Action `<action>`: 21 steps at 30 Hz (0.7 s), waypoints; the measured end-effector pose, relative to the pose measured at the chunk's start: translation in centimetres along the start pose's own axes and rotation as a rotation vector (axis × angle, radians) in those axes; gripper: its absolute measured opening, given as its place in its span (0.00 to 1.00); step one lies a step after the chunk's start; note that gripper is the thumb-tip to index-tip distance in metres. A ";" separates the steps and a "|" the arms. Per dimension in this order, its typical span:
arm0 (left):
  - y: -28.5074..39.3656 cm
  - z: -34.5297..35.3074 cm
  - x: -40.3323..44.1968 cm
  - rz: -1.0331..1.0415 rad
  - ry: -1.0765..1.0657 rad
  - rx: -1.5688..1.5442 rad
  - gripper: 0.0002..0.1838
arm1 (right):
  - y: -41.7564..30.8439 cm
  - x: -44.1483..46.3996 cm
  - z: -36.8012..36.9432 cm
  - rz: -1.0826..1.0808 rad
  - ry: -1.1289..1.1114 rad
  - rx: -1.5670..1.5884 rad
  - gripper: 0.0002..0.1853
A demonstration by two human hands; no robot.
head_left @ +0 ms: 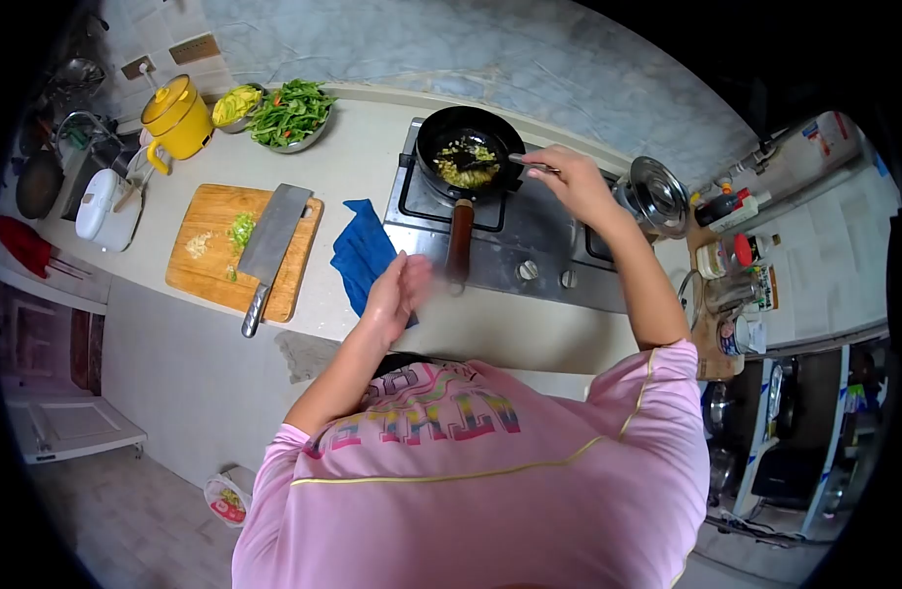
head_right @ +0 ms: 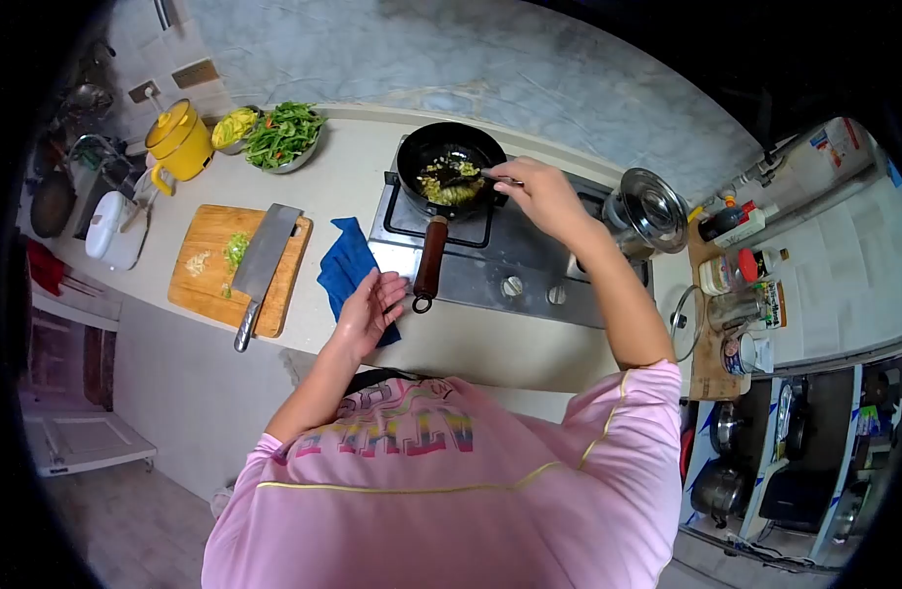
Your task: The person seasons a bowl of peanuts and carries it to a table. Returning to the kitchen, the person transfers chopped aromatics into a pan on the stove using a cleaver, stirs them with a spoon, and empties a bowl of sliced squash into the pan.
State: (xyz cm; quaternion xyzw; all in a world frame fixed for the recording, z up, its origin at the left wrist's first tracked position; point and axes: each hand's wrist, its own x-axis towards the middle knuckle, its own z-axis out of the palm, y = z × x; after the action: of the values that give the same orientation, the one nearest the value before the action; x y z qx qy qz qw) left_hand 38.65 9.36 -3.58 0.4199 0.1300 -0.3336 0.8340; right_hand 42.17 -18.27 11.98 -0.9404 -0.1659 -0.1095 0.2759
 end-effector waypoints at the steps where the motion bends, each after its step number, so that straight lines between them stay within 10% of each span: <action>1: 0.1 -0.1 0.0 0.005 -0.002 -0.002 0.19 | -0.9 -0.5 -0.9 0.009 -0.021 -0.002 0.11; 7: -0.4 0.4 0.3 -0.019 0.014 -0.003 0.18 | -1.0 -0.4 -0.5 -0.121 -0.113 -0.042 0.10; 15: -0.1 1.3 -0.2 -0.022 -0.002 -0.016 0.20 | 3.2 3.2 3.8 0.082 0.461 0.055 0.11; 21: -0.3 1.0 -0.2 -0.038 0.013 0.038 0.18 | 3.8 2.3 3.3 -0.075 0.024 0.257 0.10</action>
State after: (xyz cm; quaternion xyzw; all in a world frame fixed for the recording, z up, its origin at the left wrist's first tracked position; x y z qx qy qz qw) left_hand 38.22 8.60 -3.05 0.4354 0.1370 -0.3488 0.8185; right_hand 46.09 -18.90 8.11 -0.8890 -0.2105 -0.1087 0.3920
